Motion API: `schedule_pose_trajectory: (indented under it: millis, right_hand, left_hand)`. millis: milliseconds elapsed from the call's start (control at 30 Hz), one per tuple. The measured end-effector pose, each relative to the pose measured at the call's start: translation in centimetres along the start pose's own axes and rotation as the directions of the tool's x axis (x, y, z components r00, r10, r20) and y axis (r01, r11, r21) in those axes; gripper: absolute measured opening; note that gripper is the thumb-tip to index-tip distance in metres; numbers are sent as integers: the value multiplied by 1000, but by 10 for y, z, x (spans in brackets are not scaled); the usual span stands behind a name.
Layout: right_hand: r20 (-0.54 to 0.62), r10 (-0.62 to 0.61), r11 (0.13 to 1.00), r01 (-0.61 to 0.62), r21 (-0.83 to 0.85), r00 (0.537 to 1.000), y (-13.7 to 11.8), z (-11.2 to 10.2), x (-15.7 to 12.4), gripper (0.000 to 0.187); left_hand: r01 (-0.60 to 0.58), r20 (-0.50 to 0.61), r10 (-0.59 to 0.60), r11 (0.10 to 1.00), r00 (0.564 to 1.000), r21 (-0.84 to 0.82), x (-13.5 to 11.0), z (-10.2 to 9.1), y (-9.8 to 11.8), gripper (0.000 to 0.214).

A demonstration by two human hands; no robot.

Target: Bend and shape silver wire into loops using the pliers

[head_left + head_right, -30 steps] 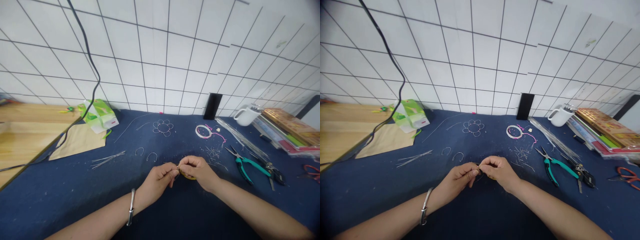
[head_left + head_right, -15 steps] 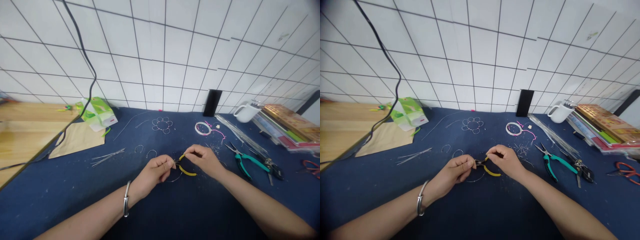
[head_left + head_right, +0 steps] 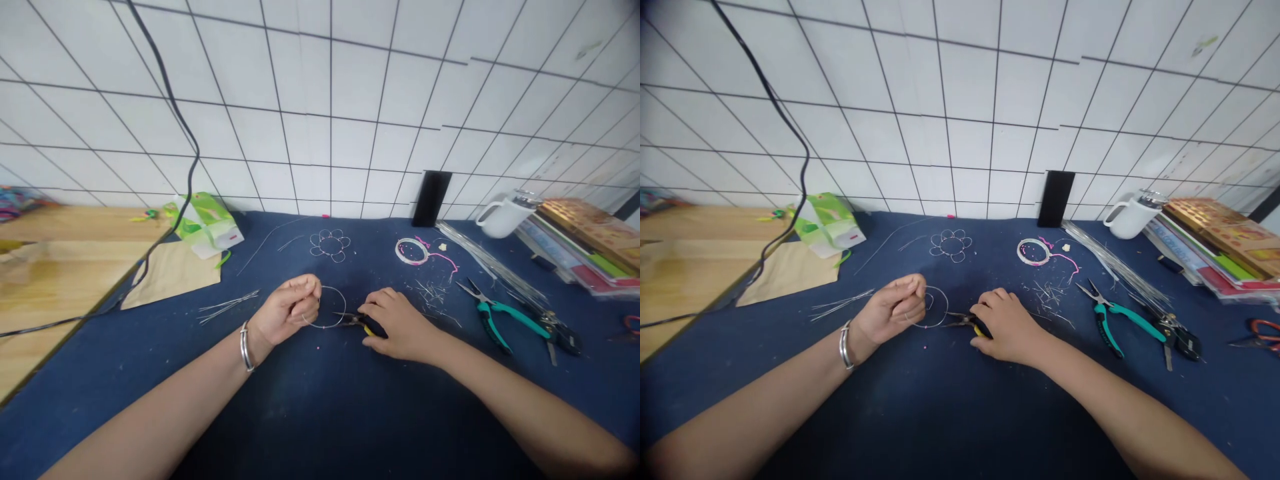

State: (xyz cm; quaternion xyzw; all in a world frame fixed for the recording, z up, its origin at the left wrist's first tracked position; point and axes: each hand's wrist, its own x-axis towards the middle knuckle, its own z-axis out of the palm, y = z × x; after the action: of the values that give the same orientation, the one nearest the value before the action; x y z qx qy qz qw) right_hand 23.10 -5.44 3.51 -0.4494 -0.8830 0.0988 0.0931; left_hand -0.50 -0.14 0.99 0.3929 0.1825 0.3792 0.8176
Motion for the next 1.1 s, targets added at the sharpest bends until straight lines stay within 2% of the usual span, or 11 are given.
schedule_pose_trajectory:
  millis: [100,200,267,333,467,533,600,733,867,1000,1100]
  right_hand:
    - [-19,2,999,-3,-51,1000,1,5,1,31]
    - [-124,49,991,-63,-118,991,6,9,3,17]
    - [-225,79,985,-112,-134,971,7,10,5,14]
    - [-263,46,993,-72,-91,964,3,11,6,14]
    - [-159,-231,973,230,-24,960,-26,14,12,18]
    - [-108,-343,938,333,-101,933,-44,19,16,19]
    - [-49,-398,901,380,-210,916,-59,24,20,20]
    - [57,-405,832,393,-391,913,-80,31,27,23]
    - [111,-369,795,376,-476,923,-95,35,33,21]
    - [119,-337,810,352,-469,934,-99,35,36,19]
    - [100,-357,863,369,-345,929,-89,25,31,16]
  left_hand:
    - [-4,8,4,1000,1000,-6,0,0,0,17]
    - [-13,-10,13,1000,1000,-9,0,0,-1,15]
    - [-40,-30,39,999,999,-20,0,0,-1,14]
    - [-81,-60,79,996,995,-35,1,-1,0,15]
    - [-172,-128,163,983,978,-61,2,-2,2,16]
    - [-211,-157,199,975,967,-67,2,-1,3,15]
    - [-238,-177,224,969,958,-66,1,0,2,15]
    - [-259,-197,245,965,949,-45,0,1,1,15]
    - [-271,-222,264,962,938,-1,-1,2,-1,15]
    - [-286,-243,294,956,924,66,-2,3,0,17]
    - [-275,-244,298,953,923,126,-1,4,0,19]
